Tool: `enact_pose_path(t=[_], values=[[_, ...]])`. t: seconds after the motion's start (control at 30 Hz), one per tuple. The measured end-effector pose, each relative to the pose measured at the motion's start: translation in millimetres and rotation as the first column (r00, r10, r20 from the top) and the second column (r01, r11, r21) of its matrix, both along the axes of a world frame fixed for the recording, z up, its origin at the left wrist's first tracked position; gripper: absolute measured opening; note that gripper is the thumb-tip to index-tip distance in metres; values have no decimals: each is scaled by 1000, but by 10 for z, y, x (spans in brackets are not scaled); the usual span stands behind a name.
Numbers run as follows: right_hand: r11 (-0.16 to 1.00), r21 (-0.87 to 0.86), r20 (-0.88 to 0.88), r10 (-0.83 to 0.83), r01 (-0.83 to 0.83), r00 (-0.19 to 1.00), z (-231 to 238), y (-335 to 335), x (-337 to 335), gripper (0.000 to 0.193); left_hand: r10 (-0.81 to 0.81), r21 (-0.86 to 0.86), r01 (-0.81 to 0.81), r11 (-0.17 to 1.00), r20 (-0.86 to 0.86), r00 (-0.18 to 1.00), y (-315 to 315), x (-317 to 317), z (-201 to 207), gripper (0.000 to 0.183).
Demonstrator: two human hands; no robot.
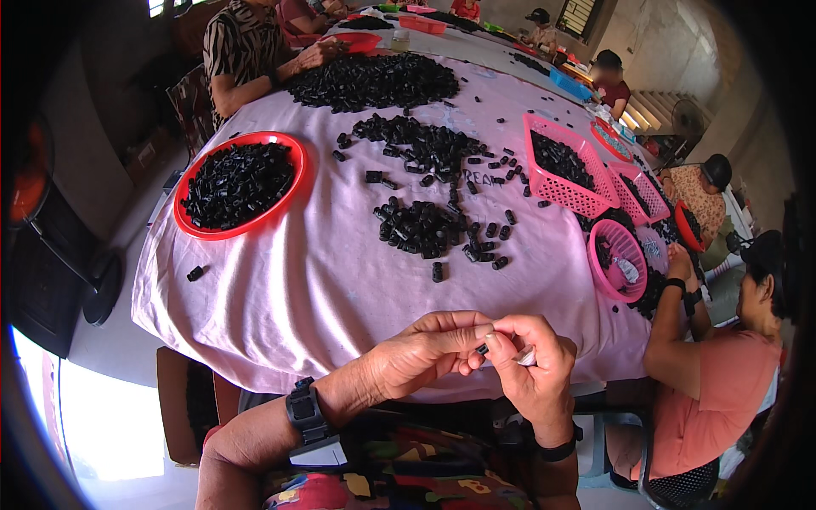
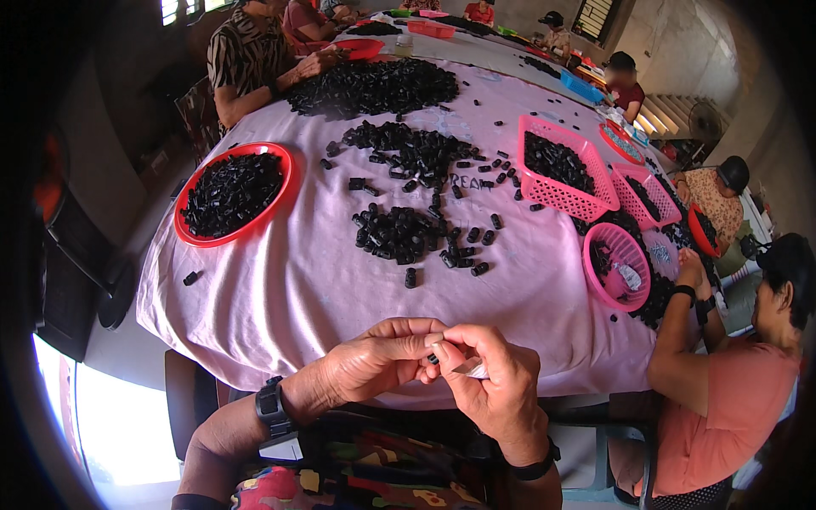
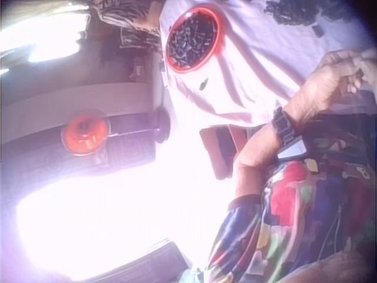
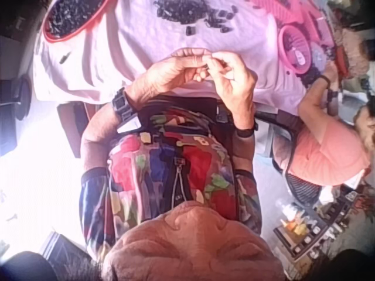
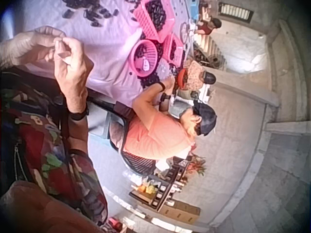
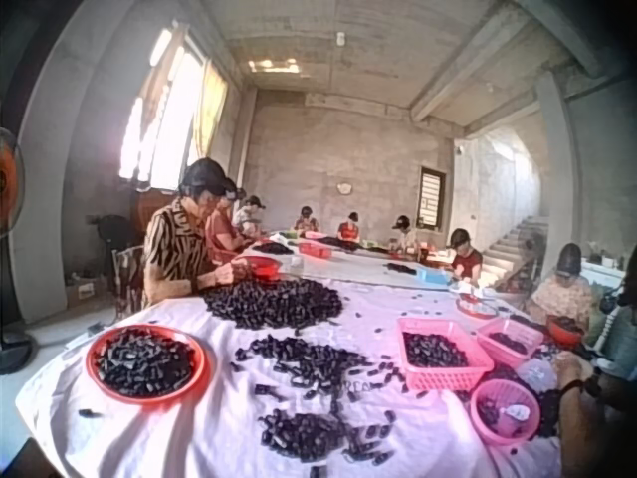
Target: Manually sort and inspect small black shoe components on a table.
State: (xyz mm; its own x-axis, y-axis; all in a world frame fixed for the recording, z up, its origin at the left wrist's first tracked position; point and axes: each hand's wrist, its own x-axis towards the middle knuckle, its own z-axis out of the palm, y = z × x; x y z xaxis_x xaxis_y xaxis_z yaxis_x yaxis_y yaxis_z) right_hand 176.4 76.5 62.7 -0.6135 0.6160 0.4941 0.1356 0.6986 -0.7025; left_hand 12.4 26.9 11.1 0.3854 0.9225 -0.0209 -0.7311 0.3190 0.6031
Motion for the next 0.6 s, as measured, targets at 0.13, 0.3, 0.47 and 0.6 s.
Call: enact_pose_path(t=[0.13, 0.3, 0.47, 0.6], values=[[1000, 9, 0, -10, 10, 1000, 9, 24, -22, 12, -1, 3, 1, 1000, 0, 1000, 38, -17, -19, 25], [999, 32, 8, -28, 28, 1000, 4, 22, -15, 12, -10, 8, 10, 1000, 10, 1000, 30, -18, -1, 25], [999, 41, -8, -20, 20, 1000, -2, 31, -15, 13, -2, 5, 2, 1000, 33, 999, 32, -16, -22, 26], [999, 29, -15, -16, 17, 1000, -16, 36, -21, 13, -3, 14, 3, 1000, 40, 999, 38, -18, -20, 26]])
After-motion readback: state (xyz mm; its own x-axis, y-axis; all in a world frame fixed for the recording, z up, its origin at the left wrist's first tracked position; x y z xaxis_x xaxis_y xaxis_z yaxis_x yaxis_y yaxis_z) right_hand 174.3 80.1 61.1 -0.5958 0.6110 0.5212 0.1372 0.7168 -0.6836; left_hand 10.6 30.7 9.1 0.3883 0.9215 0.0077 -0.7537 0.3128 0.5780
